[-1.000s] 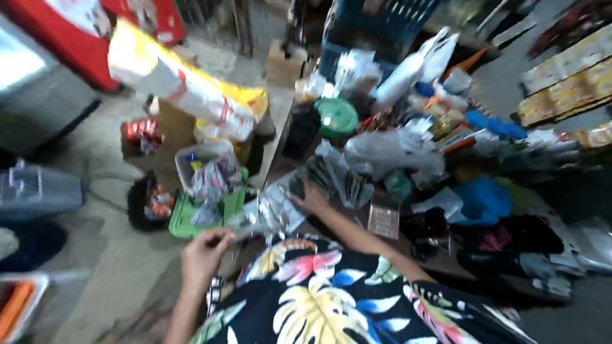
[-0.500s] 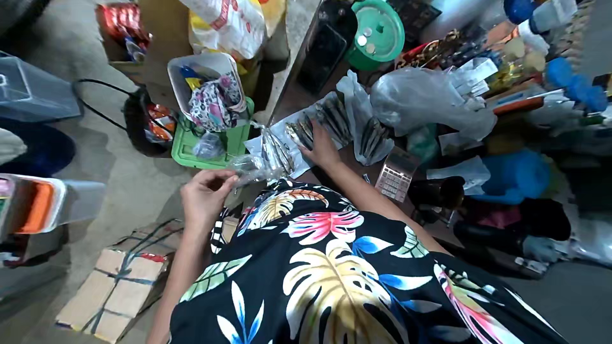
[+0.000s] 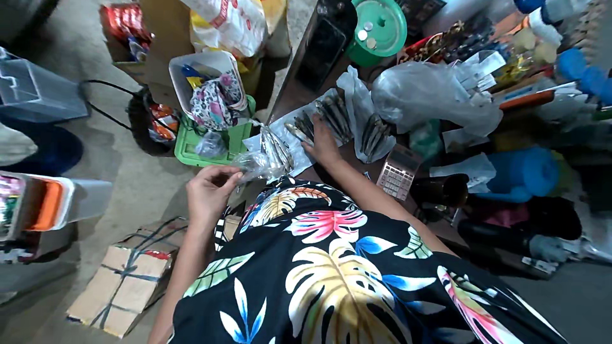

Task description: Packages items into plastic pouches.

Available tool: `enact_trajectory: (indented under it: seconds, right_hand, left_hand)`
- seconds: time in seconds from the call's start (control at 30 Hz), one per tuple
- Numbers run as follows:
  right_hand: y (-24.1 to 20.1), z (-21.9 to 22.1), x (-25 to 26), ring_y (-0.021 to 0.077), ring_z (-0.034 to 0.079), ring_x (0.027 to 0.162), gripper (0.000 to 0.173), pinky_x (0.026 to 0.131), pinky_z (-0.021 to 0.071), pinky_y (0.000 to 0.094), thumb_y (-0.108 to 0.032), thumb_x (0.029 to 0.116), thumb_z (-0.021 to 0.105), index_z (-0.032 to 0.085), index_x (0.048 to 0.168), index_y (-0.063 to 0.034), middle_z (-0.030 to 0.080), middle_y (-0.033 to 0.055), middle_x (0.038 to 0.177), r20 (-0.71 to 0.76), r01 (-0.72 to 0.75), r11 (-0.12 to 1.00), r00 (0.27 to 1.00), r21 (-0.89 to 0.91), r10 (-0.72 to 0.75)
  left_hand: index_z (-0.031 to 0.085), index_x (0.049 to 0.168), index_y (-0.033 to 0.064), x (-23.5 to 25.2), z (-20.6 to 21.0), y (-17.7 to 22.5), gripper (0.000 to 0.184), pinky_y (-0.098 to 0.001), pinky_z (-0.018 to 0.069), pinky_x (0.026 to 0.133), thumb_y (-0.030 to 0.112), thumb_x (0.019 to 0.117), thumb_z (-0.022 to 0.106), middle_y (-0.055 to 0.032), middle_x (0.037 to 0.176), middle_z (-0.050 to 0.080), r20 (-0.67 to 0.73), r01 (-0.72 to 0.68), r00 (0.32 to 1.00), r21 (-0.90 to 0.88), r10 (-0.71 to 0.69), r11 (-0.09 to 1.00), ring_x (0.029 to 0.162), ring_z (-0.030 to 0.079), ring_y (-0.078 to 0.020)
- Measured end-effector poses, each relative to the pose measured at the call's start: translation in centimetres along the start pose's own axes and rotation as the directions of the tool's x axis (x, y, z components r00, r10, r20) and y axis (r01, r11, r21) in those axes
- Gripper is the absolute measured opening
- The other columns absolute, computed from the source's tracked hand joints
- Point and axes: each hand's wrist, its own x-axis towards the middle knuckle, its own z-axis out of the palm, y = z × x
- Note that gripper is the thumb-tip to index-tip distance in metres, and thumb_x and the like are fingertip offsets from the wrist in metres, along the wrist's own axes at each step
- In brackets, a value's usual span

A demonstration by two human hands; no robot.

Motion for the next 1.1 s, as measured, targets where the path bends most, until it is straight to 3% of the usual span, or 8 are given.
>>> enact_trajectory:
  seconds: [0.17, 0.27, 0.53, 0.63, 0.8, 0.97, 1.1]
  right_hand:
    - [-0.6, 0.3, -0.4, 0.0429, 0.059, 0.125, 0.083, 0.098, 0.0544, 0.0544, -0.02, 0.0914, 0.076, 0.032, 0.16, -0.0068, 0.055, 0.026, 0.139, 0.036, 0.023, 0.998, 0.999, -0.056, -0.021]
    - [-0.6, 0.0, -0.3, 0.0441, 0.059, 0.126, 0.084, 0.099, 0.0542, 0.0561, -0.016, 0.0903, 0.076, 0.031, 0.16, -0.006, 0.054, 0.0275, 0.141, 0.055, 0.02, 1.0, 0.998, -0.023, -0.019]
    - [-0.3, -0.6, 0.4, 0.0427, 0.062, 0.12, 0.087, 0.095, 0.0561, 0.0551, -0.004, 0.0849, 0.075, 0.032, 0.16, -0.0075, 0.055, 0.026, 0.139, 0.061, 0.014, 0.998, 0.998, -0.057, -0.01]
    - [0.0, -1.0, 0.8, 0.0431, 0.06, 0.124, 0.089, 0.098, 0.0547, 0.056, -0.004, 0.0834, 0.078, 0.033, 0.159, -0.0065, 0.053, 0.0262, 0.143, 0.061, -0.003, 1.0, 0.998, 0.02, 0.002]
    - [1.4, -1.7, 1.1, 0.0388, 0.056, 0.131, 0.072, 0.111, 0.046, 0.0501, -0.011, 0.0842, 0.081, 0.049, 0.147, 0.002, 0.056, 0.0274, 0.141, 0.033, -0.032, 0.968, 0.999, 0.247, 0.024]
    - [2.3, -2.4, 0.7, 0.0342, 0.06, 0.126, 0.071, 0.108, 0.0492, 0.0489, -0.017, 0.0877, 0.081, 0.049, 0.149, -0.0035, 0.057, 0.0233, 0.142, 0.139, -0.204, 0.89, 0.977, 0.407, 0.16]
    - [2.9, -1.9, 0.0, 0.0313, 0.061, 0.124, 0.068, 0.104, 0.052, 0.0478, -0.016, 0.0887, 0.08, 0.049, 0.149, -0.0056, 0.056, 0.0219, 0.143, 0.193, -0.304, 0.76, 0.952, 0.575, 0.236]
  left_hand:
    - [0.072, 0.105, 0.0008, 0.3, 0.0, -0.1, 0.015, -0.0274, 0.057, 0.074, 0.006, 0.0906, 0.074, -0.0105, 0.107, 0.068, -0.011, -0.024, 1.0, 0.037, 0.025, 0.999, 0.08, 0.065, -0.0098]
    - [0.071, 0.106, 0.0005, 0.3, -0.1, 0.0, 0.015, -0.0323, 0.0569, 0.073, 0.007, 0.0925, 0.07, -0.0132, 0.109, 0.068, -0.008, -0.028, 1.0, 0.075, 0.028, 0.997, 0.08, 0.065, -0.0132]
    - [0.071, 0.109, 0.0027, 0.8, 0.3, 0.2, 0.018, -0.0292, 0.0537, 0.067, 0.006, 0.0927, 0.064, -0.0122, 0.11, 0.066, -0.039, -0.028, 0.999, 0.093, 0.031, 0.995, 0.072, 0.06, -0.0113]
    - [0.071, 0.108, 0.0035, 0.9, 0.4, 0.0, 0.018, -0.0274, 0.0532, 0.066, 0.006, 0.0922, 0.065, -0.0111, 0.111, 0.066, -0.038, -0.034, 0.999, 0.087, 0.037, 0.996, 0.071, 0.06, -0.0098]
    - [0.071, 0.109, 0.0029, 0.8, 0.3, -0.1, 0.018, -0.0256, 0.0526, 0.066, 0.005, 0.0917, 0.064, -0.0108, 0.113, 0.066, -0.035, -0.023, 0.999, 0.081, 0.025, 0.996, 0.072, 0.059, -0.0087]
    - [0.072, 0.109, 0.0037, 0.9, 0.3, -0.2, 0.019, -0.0264, 0.0523, 0.065, 0.005, 0.0917, 0.064, -0.0106, 0.113, 0.066, -0.025, -0.02, 0.999, 0.116, 0.023, 0.993, 0.072, 0.06, -0.0089]
    - [0.071, 0.11, 0.004, 1.1, 0.4, -0.2, 0.019, -0.0298, 0.0529, 0.066, 0.005, 0.0923, 0.065, -0.0118, 0.114, 0.065, -0.008, -0.018, 1.0, 0.152, 0.019, 0.988, 0.072, 0.06, -0.0118]
